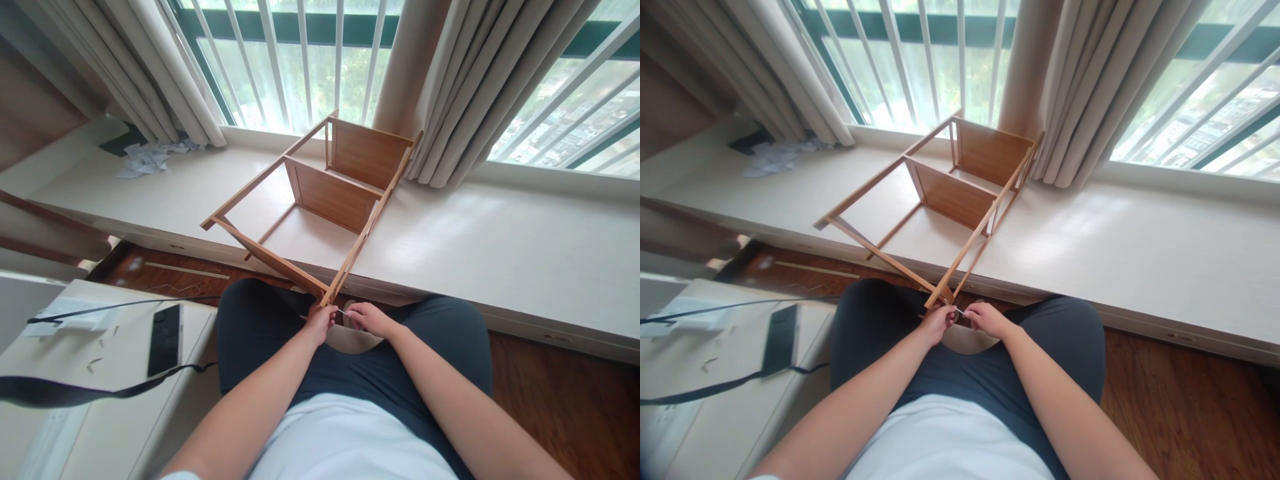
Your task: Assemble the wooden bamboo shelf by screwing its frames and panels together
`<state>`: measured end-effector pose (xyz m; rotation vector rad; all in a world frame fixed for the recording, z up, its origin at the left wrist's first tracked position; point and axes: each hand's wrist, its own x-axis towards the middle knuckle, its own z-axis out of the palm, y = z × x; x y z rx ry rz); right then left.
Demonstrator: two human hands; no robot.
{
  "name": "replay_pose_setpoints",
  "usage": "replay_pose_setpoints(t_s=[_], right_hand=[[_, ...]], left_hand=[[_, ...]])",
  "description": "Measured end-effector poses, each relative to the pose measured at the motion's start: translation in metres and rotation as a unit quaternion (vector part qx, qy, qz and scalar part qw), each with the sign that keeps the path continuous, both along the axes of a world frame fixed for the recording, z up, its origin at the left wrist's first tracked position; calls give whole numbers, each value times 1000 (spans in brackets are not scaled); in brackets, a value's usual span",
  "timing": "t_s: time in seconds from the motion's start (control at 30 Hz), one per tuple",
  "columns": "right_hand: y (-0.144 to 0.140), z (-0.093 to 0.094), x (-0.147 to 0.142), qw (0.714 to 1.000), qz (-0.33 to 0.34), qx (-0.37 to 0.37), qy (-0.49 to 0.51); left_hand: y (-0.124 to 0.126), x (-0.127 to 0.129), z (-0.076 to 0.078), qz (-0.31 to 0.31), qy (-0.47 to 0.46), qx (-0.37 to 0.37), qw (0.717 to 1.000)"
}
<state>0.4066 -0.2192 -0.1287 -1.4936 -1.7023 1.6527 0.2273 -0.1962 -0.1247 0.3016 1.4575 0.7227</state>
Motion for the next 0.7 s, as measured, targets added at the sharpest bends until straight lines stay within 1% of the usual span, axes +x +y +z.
replay_pose_setpoints(t_s=[0.2,0.3,0.4,0.7], right_hand=[[2,-19,-2,998,-29,-43,30],[2,-24,-4,997,-40,-65,28],[2,-23,-4,996,-44,-68,24],[1,-14,-1,999,-43,-25,-21]], left_hand=[[0,-1,0,-11,-5,-4,1000],[-1,-2,-3,-15,-3,-3,1000],[-1,-2,-5,-17,-1,0,1000],[-1,-2,-8,-17,4,5,1000]])
